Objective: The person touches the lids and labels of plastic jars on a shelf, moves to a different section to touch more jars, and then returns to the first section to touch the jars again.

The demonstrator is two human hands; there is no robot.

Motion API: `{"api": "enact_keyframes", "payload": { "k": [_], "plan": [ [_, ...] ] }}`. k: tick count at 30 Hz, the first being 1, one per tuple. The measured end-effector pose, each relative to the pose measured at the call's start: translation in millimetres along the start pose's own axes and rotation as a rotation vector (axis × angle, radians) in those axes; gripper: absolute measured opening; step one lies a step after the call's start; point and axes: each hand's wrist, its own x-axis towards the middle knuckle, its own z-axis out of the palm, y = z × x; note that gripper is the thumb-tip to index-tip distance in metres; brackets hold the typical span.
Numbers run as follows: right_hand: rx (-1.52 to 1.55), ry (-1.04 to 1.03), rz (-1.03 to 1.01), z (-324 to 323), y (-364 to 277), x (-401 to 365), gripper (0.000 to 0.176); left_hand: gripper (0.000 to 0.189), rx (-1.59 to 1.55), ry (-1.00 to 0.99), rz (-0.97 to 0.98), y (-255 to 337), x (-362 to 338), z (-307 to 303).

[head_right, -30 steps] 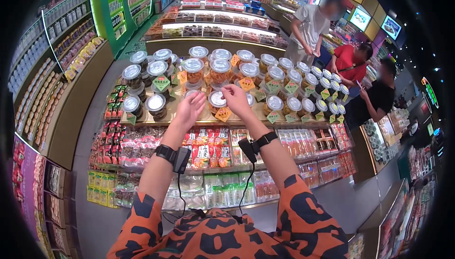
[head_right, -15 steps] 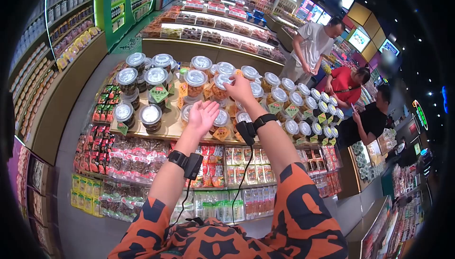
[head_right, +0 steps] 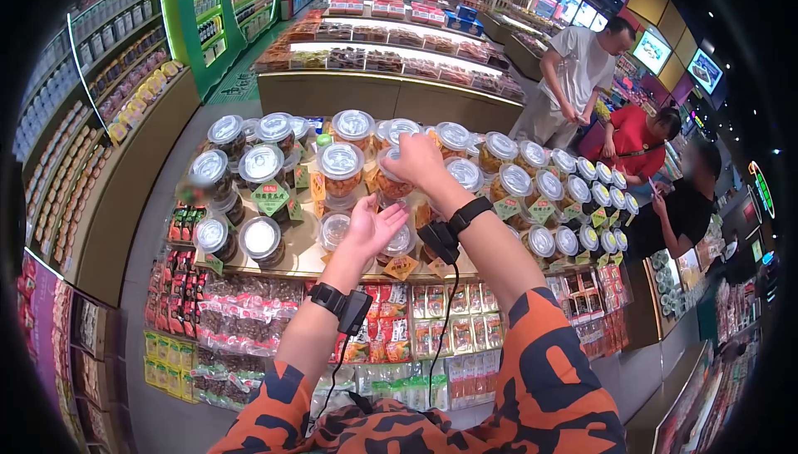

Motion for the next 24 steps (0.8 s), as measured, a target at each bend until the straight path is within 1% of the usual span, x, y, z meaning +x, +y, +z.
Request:
{"api": "enact_keyframes", "payload": {
  "k": [1,2,4,6,7,8,9,10,11,13,14,15,16,17,19,20,22,24],
  "plan": [
    [-0.018,-0.034,-0.01,0,0,1,0.052,0.064,0.017,-0.008,-0.04,1,4,-1],
    [-0.036,-0.068,-0.019,1,1,1,0.052,0.064,0.014,-0.006,-0.04,1,6,-1],
    [-0.017,-0.091,-0.008,3,2,3,0.051,0.065,0.019,-0.072,-0.077,2,6,-2],
    [0.005,-0.114,0.004,6,4,4,0.051,0.063,0.064,-0.075,-0.036,1,3,2],
    [0.021,-0.112,-0.04,7,5,4,0.05,0.061,0.109,-0.083,0.004,1,1,4],
    [0.037,-0.11,-0.084,7,7,3,0.05,0.061,0.106,-0.078,0.003,1,4,1],
    [0.039,-0.116,-0.083,7,9,3,0.05,0.057,0.098,-0.11,-0.024,1,7,-3],
    [0.102,-0.127,-0.153,5,12,3,0.049,0.053,0.09,-0.143,-0.052,0,10,-6],
    [0.165,-0.137,-0.224,3,14,4,0.049,0.053,0.088,-0.139,-0.053,-1,9,-6],
    [0.216,-0.177,-0.208,-3,17,4,0.048,0.039,0.044,-0.134,-0.091,-3,9,-3],
    [0.265,-0.214,-0.192,-3,20,4,0.048,0.039,0.044,-0.132,-0.092,-6,8,-2],
    [0.268,-0.215,-0.189,-3,25,5,0.048,0.036,0.076,-0.104,-0.036,-9,7,-1],
    [0.314,-0.227,-0.234,-3,30,5,0.049,0.036,0.107,-0.077,0.02,-11,6,0],
    [0.36,-0.238,-0.279,-4,33,5,0.05,0.036,0.111,-0.074,0.017,-12,6,-2],
    [0.413,-0.256,-0.288,-6,40,4,0.051,0.051,0.166,-0.124,0.042,-12,6,-7],
    [0.465,-0.274,-0.301,-6,43,3,0.052,0.051,0.172,-0.119,0.032,-12,5,-9],
    [0.52,-0.281,-0.265,-2,48,2,0.053,0.058,0.13,-0.154,0.018,-9,3,-13],
    [0.577,-0.286,-0.227,-3,47,-3,0.053,0.061,0.119,-0.123,-0.001,-4,-3,-9]
  ]
}}
